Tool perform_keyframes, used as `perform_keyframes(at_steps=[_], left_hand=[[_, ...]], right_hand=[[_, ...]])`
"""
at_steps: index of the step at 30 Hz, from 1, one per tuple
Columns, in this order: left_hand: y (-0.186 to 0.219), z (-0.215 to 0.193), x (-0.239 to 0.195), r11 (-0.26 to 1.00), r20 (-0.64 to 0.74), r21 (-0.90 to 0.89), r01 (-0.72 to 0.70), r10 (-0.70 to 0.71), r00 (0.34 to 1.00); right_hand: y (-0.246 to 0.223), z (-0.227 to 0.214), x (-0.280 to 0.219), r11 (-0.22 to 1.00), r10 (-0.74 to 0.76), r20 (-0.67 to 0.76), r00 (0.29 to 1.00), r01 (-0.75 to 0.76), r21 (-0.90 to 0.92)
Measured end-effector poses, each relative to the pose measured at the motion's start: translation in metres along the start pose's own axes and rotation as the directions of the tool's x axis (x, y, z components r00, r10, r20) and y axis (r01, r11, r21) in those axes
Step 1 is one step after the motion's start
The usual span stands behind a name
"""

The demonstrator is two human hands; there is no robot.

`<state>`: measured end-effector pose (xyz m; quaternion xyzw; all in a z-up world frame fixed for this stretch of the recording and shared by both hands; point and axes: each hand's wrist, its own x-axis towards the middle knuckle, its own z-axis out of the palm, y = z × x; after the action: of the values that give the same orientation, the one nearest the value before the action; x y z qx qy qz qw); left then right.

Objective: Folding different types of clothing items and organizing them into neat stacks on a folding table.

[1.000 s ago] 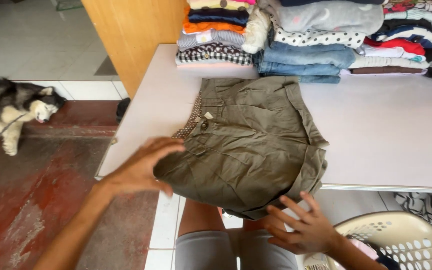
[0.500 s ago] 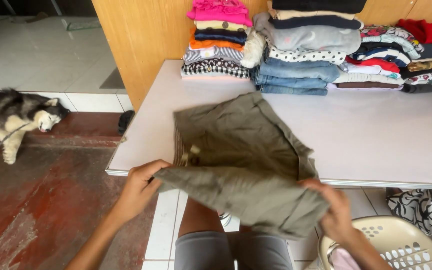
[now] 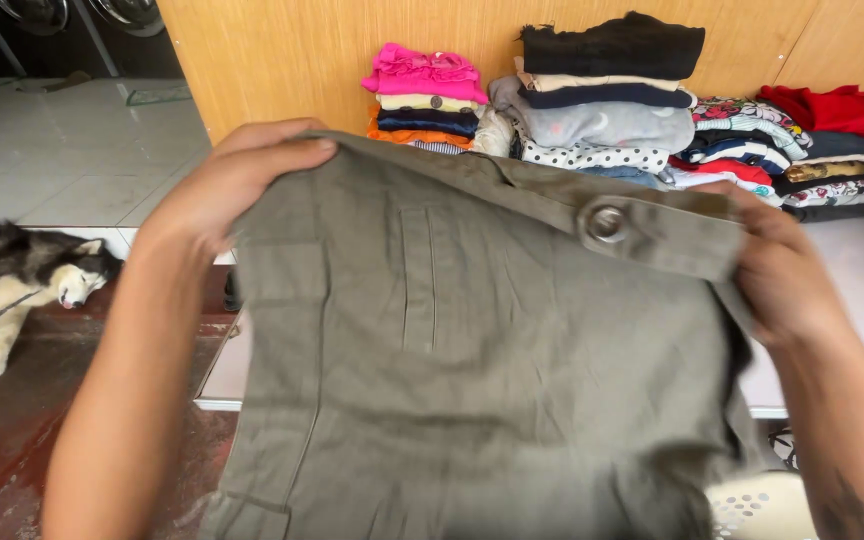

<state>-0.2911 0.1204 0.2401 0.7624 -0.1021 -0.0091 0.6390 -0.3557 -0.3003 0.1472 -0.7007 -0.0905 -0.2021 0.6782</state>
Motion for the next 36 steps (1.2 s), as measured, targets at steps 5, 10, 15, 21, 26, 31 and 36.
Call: perform_keyframes(at_steps=[5,10,15,21,26,31,36], left_hand=[[-0.156,0.004,0.197,0.835,0.088,0.518,-0.183,0.161,0.983],[-0.273,0.068,0.252,0.225,0.07,0.961,-0.16,0.362,0.93],[-0.283,0.105,0.205,0.385,0.35,0.865,-0.322,-0.002,0.937],[-0.261,0.094,0.21,0.429,0.347,0.871,-0.24,-0.191,0.918],[-0.265,0.088,0.232,0.407,0.346,0.879,-0.248,-0.189,0.919],[-0.258,0.068,0.231,0.403,0.35,0.881,-0.249,-0.199,0.915],[-0.274,0.047,0.246,0.419,0.336,0.879,-0.226,-0.209,0.918]], right_hand=[[0.208,-0.043,0.149,0.947,0.286,-0.108,0.952,-0.298,-0.118],[0.255,0.015,0.153,0.396,0.115,-0.268,0.956,-0.292,-0.871],[0.259,0.067,0.141,0.188,-0.074,0.342,0.937,0.35,-0.918],[0.277,0.077,0.164,0.252,0.269,0.382,0.884,0.319,-0.914],[0.292,0.081,0.183,0.207,0.241,0.393,0.887,0.349,-0.914],[0.268,0.103,0.174,0.258,0.118,0.518,0.847,0.478,-0.84],[0.256,0.128,0.19,0.367,0.357,0.533,0.767,0.409,-0.835]])
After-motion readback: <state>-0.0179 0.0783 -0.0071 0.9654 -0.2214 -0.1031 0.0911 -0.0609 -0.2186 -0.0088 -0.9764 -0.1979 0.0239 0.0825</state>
